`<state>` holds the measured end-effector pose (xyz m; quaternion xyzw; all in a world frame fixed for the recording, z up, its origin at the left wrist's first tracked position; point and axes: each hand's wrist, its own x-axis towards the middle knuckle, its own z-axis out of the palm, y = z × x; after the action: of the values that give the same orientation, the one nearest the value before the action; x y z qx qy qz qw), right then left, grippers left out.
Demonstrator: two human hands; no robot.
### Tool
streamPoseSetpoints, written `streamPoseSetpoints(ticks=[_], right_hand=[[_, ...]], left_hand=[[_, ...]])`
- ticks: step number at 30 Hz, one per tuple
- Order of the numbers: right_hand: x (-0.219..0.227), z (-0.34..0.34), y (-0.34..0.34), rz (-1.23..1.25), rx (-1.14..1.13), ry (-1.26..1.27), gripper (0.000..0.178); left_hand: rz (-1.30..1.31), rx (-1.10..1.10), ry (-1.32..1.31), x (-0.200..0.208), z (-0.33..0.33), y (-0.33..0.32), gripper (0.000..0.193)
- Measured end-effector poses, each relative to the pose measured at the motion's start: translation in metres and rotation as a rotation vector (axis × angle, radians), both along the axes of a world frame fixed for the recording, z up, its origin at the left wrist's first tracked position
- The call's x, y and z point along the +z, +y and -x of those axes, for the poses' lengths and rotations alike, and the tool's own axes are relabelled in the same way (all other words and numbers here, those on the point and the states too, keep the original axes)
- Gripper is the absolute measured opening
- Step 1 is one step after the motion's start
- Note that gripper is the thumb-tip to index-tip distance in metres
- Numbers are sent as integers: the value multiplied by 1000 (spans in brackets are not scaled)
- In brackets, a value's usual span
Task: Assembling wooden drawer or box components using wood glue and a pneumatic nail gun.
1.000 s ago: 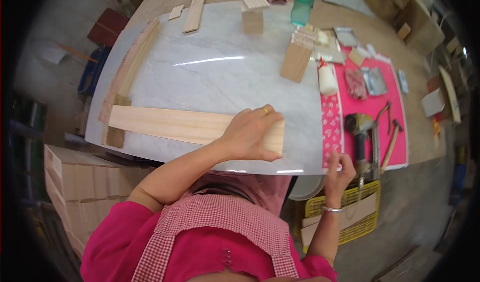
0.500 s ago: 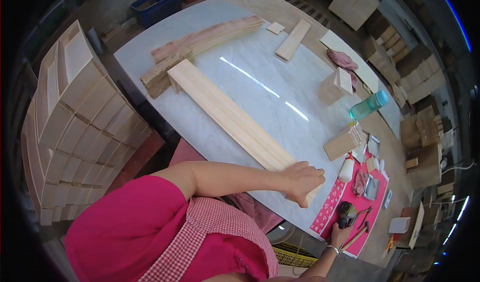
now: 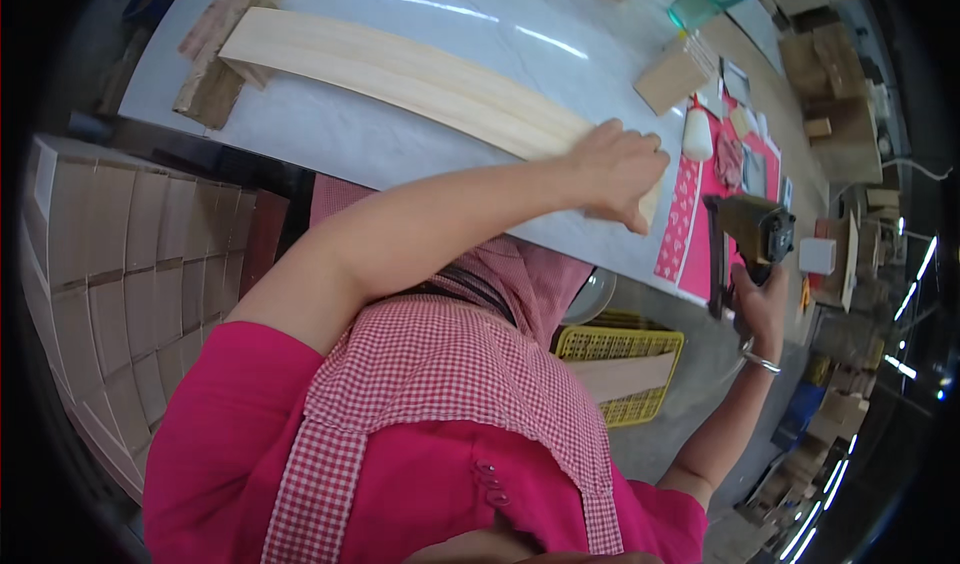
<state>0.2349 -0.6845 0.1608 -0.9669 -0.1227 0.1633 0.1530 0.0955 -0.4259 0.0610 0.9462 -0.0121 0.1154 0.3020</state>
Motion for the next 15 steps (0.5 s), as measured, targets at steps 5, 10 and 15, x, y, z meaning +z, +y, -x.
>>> streamPoseSetpoints(ticks=[5, 10, 15], right_hand=[[15, 14, -14, -225, 398, -110, 51], [29, 31, -6, -134, 526, -70, 53], [41, 38, 9, 10, 548, -35, 55]], left_hand=[[-128, -54, 56, 7, -1, -5, 66], [-130, -49, 49, 5, 3, -7, 64], [-136, -35, 19, 4, 4, -6, 63]])
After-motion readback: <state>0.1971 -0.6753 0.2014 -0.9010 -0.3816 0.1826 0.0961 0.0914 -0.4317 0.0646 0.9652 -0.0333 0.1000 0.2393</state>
